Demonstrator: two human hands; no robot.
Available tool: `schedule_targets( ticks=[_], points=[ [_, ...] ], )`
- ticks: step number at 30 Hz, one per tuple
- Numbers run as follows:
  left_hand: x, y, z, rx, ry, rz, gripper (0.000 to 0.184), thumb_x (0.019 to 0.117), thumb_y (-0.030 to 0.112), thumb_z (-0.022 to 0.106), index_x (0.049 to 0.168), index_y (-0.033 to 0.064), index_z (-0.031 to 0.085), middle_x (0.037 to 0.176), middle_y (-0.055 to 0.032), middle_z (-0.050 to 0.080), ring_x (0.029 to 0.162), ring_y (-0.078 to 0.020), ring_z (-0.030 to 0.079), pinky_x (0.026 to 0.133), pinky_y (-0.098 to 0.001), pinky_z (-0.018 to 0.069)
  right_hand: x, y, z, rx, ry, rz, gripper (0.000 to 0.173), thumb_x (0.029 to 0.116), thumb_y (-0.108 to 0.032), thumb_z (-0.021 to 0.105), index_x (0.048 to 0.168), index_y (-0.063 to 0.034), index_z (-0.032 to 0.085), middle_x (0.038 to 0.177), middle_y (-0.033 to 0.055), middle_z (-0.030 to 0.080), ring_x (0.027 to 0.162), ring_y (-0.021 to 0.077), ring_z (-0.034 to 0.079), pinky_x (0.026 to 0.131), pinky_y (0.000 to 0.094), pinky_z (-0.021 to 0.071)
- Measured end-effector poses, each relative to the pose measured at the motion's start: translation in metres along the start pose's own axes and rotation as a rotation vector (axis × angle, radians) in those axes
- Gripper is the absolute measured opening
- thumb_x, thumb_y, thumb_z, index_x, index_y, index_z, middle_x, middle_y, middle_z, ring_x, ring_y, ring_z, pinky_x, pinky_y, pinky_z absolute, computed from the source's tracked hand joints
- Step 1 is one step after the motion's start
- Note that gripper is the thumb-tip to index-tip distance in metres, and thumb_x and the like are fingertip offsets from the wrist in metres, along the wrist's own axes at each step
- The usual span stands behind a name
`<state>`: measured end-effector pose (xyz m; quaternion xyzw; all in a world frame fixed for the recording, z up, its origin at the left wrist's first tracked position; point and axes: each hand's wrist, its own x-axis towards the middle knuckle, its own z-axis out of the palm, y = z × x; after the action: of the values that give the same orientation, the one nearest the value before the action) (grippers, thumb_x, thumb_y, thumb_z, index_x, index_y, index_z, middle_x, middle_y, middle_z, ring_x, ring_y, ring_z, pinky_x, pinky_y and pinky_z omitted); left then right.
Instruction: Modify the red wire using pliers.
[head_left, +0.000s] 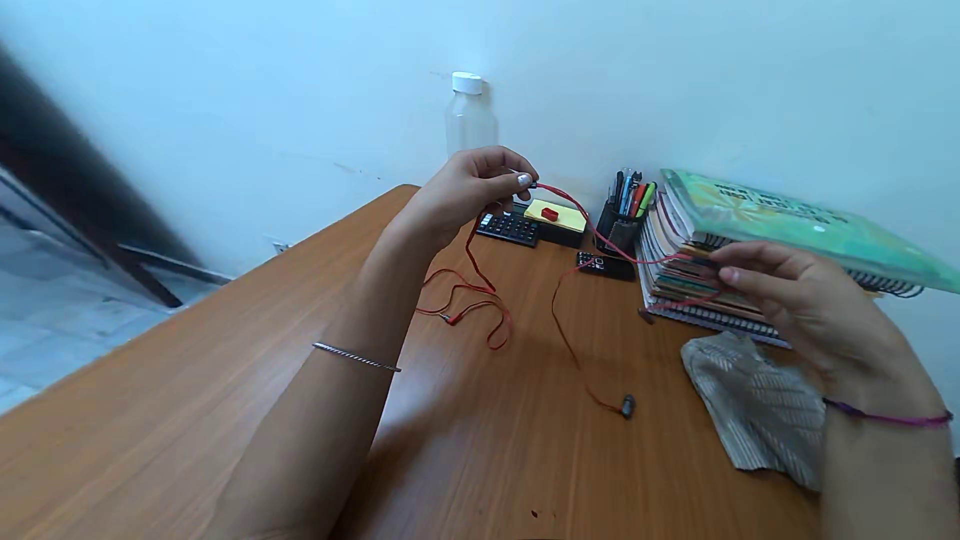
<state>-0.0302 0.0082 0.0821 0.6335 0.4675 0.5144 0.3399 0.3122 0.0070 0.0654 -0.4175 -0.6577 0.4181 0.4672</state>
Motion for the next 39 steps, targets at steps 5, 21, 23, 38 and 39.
schedule_targets(
  ticks=[5,21,23,38,39],
  points=[
    [-0.001,0.002,0.007,0.009,-0.063,-0.004,0.012,0.1050,0.005,0.052,0.106,0.0068,0.063,0.082,0.0036,0.067,0.065,-0.0003,0.060,0.061,-0.0144,0.0496,-0.010,-0.012,0.006,-0.080,0.013,-0.095,0.021,0.0910,0.011,0.061,0.099,-0.0066,0.068,0.088,-0.0009,0.070,0.080,0.0048,0.067,0.074,0.0183,0.0565],
    [-0.018,0.024,0.043,-0.143,-0.447,0.047,0.024,0.0977,-0.007,0.051,0.109,0.0029,0.070,0.091,0.0010,0.074,0.076,-0.0040,0.069,0.071,-0.0190,0.0585,-0.020,-0.019,0.007,-0.471,-0.097,-0.135,0.017,0.0958,0.001,0.063,0.111,-0.0073,0.065,0.090,0.0009,0.068,0.076,0.0064,0.064,0.067,0.0209,0.0522],
    [-0.020,0.024,0.045,-0.156,-0.474,0.046,0.024,0.0981,-0.007,0.051,0.110,0.0032,0.070,0.092,0.0011,0.074,0.077,-0.0039,0.070,0.072,-0.0192,0.0588,-0.015,-0.013,0.010,-0.565,-0.125,-0.082,0.018,0.0967,0.001,0.063,0.113,-0.0046,0.065,0.090,0.0055,0.068,0.075,0.0118,0.063,0.067,0.0283,0.0511],
    [-0.026,0.026,0.069,-0.198,-0.368,0.139,0.009,0.0973,-0.003,0.060,0.095,0.0046,0.064,0.081,0.0025,0.071,0.068,-0.0020,0.068,0.064,-0.0172,0.0575,-0.012,-0.012,0.042,-0.371,-0.248,-0.243,0.028,0.0942,-0.028,0.065,0.118,-0.0143,0.068,0.108,-0.0063,0.071,0.101,0.0029,0.067,0.086,0.0215,0.0557],
    [-0.027,0.027,0.072,-0.212,-0.364,0.127,0.010,0.0977,-0.003,0.060,0.093,0.0055,0.062,0.078,0.0033,0.070,0.067,-0.0016,0.067,0.063,-0.0170,0.0572,-0.017,-0.017,0.047,-0.326,-0.226,-0.268,0.027,0.0934,-0.028,0.066,0.116,-0.0151,0.069,0.104,-0.0084,0.072,0.098,0.0005,0.068,0.084,0.0182,0.0563]
  ],
)
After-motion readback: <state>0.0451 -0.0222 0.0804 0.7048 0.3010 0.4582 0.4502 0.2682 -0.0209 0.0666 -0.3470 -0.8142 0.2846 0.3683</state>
